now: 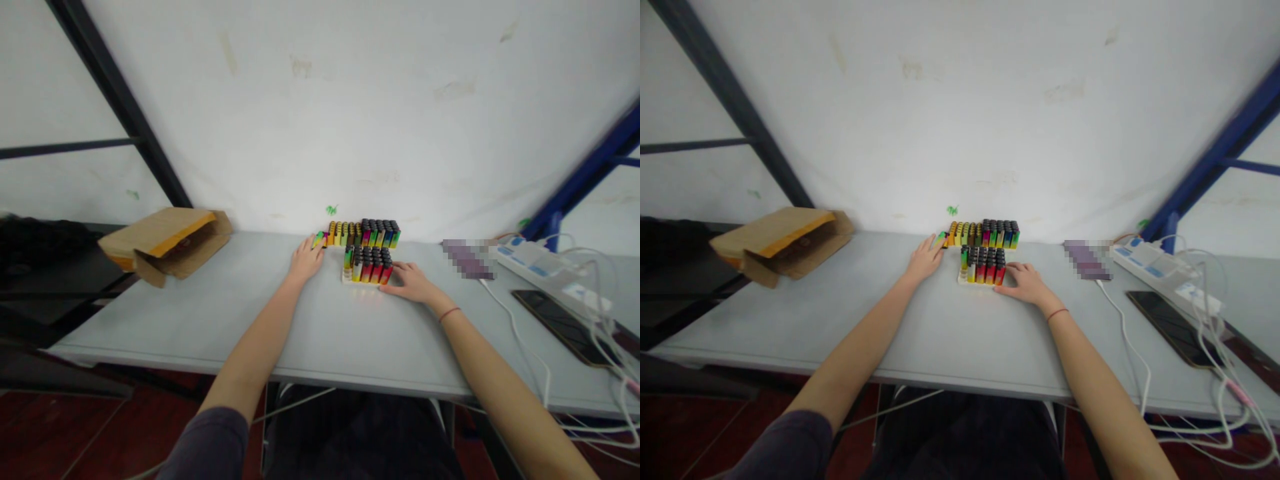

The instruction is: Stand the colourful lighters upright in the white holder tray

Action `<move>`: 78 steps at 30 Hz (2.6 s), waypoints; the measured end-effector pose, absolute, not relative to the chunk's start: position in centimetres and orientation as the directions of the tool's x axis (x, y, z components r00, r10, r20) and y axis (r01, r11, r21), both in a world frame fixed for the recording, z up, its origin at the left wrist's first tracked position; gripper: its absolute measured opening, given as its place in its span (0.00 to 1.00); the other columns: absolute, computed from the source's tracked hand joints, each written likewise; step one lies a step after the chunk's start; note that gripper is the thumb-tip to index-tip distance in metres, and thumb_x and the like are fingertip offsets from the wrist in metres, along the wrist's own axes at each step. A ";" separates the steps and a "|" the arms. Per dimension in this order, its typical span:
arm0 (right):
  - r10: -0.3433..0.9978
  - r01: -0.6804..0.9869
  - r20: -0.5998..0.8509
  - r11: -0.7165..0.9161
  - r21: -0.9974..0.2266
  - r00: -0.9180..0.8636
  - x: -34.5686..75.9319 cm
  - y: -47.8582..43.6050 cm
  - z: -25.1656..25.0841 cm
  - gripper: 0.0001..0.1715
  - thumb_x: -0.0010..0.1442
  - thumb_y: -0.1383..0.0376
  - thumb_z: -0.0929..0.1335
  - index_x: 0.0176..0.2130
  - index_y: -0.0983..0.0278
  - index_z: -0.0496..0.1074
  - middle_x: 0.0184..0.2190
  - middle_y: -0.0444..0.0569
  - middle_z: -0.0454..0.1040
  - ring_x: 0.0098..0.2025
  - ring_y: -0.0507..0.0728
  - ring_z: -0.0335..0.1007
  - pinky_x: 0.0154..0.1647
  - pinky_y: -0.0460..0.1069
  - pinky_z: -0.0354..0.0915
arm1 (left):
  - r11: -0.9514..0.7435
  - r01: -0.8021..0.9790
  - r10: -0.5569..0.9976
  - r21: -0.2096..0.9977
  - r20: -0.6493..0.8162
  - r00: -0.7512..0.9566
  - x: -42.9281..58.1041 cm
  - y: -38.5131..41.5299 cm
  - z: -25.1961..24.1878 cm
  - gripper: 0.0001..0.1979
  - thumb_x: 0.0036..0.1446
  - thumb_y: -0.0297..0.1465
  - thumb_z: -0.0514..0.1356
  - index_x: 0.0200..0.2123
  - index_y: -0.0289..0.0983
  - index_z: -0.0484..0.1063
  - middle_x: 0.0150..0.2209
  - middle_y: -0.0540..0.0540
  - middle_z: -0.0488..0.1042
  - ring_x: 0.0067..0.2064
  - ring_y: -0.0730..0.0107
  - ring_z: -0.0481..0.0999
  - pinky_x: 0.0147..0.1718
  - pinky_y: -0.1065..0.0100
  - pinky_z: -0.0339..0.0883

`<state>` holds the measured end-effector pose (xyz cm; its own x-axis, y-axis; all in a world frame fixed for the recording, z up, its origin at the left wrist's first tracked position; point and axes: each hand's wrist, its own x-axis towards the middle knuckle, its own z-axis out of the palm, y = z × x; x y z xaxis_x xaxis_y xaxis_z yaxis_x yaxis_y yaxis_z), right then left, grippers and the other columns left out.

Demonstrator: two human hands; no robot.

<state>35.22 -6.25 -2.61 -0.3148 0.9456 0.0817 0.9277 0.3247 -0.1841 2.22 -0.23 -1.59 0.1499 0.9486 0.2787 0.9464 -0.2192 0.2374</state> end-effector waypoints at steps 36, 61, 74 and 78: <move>0.955 0.938 0.046 0.296 -0.181 -0.293 35.0 -6.6 -2.1 0.49 0.65 0.36 0.69 0.69 0.67 0.71 0.70 0.64 0.69 0.70 0.78 0.63 0.69 0.65 0.63 | -0.036 0.949 0.995 0.313 0.101 0.004 1.5 -0.6 0.5 0.17 0.69 0.30 0.56 0.56 0.31 0.77 0.56 0.28 0.80 0.56 0.51 0.81 0.55 0.62 0.71; 0.943 0.918 0.071 0.331 -0.218 -0.324 35.1 -6.5 -2.2 0.47 0.65 0.36 0.68 0.68 0.65 0.72 0.69 0.63 0.71 0.68 0.78 0.65 0.67 0.66 0.65 | 0.256 -0.316 0.965 0.913 -0.262 0.025 6.0 -2.4 1.2 0.28 0.68 0.56 0.46 0.24 0.42 0.55 0.15 0.59 0.46 0.14 0.79 0.42 0.15 0.75 0.37; 0.943 0.919 0.069 0.334 -0.211 -0.326 35.1 -6.4 -2.3 0.48 0.65 0.36 0.69 0.68 0.65 0.73 0.69 0.63 0.71 0.67 0.79 0.66 0.67 0.66 0.65 | 0.219 -0.317 0.970 0.923 -0.240 -0.030 6.6 -2.5 0.8 0.26 0.69 0.51 0.45 0.23 0.42 0.54 0.13 0.58 0.46 0.13 0.78 0.42 0.14 0.75 0.37; 0.943 0.921 0.076 0.332 -0.204 -0.323 35.1 -6.4 -2.4 0.47 0.65 0.36 0.69 0.68 0.64 0.73 0.70 0.62 0.71 0.67 0.77 0.66 0.68 0.65 0.64 | 0.213 -0.328 0.972 0.920 -0.232 -0.020 6.6 -2.5 0.7 0.26 0.69 0.52 0.46 0.23 0.43 0.54 0.13 0.59 0.47 0.13 0.79 0.43 0.14 0.75 0.38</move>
<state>35.14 -6.40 -2.43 -0.3230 0.9433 0.0760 0.9210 0.3318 -0.2039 6.56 -2.54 0.72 -0.0204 0.9724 -0.2323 -0.3284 0.2129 0.9202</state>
